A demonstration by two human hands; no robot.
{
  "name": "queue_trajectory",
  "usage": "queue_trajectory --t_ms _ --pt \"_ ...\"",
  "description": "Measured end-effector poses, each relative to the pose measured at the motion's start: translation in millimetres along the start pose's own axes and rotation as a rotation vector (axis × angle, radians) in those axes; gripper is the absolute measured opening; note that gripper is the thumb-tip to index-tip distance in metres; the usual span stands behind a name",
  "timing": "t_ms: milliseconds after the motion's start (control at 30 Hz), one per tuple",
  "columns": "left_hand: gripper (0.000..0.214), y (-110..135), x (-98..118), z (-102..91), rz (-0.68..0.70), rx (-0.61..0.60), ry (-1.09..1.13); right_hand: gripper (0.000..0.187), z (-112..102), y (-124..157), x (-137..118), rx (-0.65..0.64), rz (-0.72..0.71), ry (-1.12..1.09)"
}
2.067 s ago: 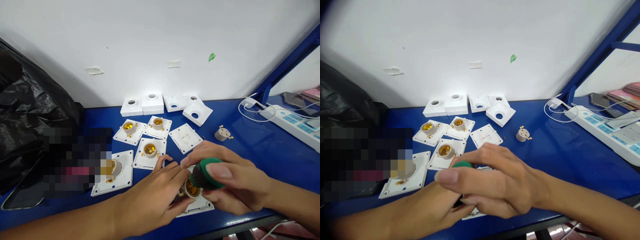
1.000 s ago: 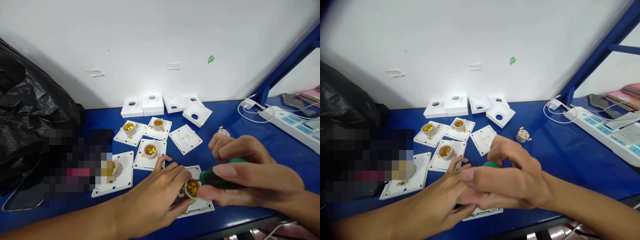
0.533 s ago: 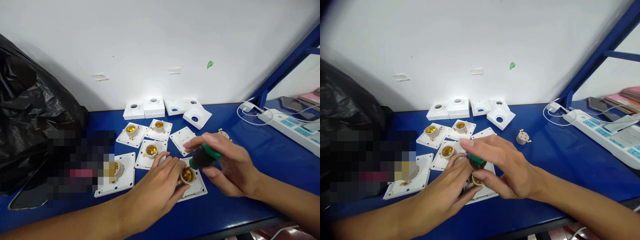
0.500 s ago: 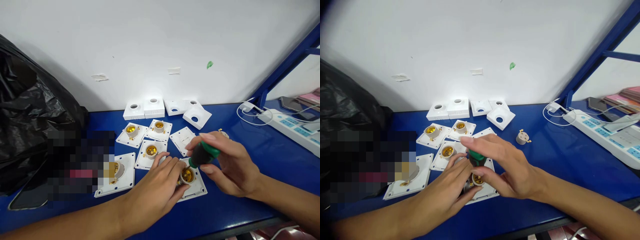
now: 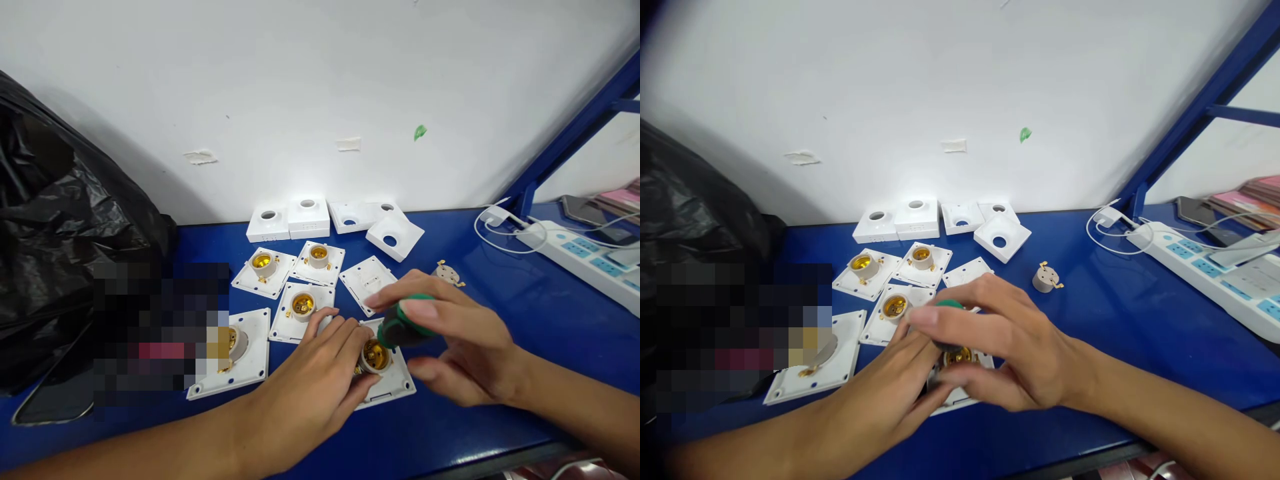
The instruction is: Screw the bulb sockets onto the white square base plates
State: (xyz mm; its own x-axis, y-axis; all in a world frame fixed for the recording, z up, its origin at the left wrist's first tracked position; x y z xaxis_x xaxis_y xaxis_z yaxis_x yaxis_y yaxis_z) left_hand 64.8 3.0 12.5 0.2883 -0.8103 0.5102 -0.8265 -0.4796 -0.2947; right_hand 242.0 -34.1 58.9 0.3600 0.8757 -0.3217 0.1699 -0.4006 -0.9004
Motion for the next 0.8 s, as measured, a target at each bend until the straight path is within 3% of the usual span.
queue_trajectory --t_ms 100,233,400,567,733,800 --pt "0.026 -0.2 -1.5 1.6 0.005 0.016 0.002 0.057 2.8 1.1 1.0 -0.052 0.085 -0.090" --pt "0.023 -0.3 -3.1 4.1 -0.003 0.006 -0.001 0.069 0.2 0.9 -0.3 0.109 0.076 -0.030" --pt "0.025 1.5 -2.8 4.3 0.002 0.033 -0.009 0.059 5.5 0.2 1.1 -0.032 0.094 -0.119" --pt "0.024 0.4 -1.3 2.7 0.013 0.023 -0.023 0.071 2.0 1.6 0.2 0.123 0.066 -0.018" --pt "0.018 -1.0 0.2 0.2 0.013 0.006 0.000 0.049 8.3 1.7 -1.5 -0.073 0.075 -0.117" --pt "0.017 -0.6 -0.3 0.9 0.013 0.031 0.010 0.056 6.7 2.2 0.9 -0.028 0.116 -0.165"
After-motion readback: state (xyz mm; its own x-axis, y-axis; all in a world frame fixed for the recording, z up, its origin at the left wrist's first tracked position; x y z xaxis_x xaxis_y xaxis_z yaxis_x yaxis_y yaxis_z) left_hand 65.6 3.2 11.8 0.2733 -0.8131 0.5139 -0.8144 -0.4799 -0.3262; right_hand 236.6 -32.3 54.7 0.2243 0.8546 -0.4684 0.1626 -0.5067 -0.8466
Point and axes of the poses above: each hand's wrist, its own y-axis away from the middle knuckle, its own z-axis out of the palm, x = y × z, the point moved 3 cm from there along -y, towards the middle knuckle, and after that the axes turned 11 degrees about x, right-handed, at the moved point
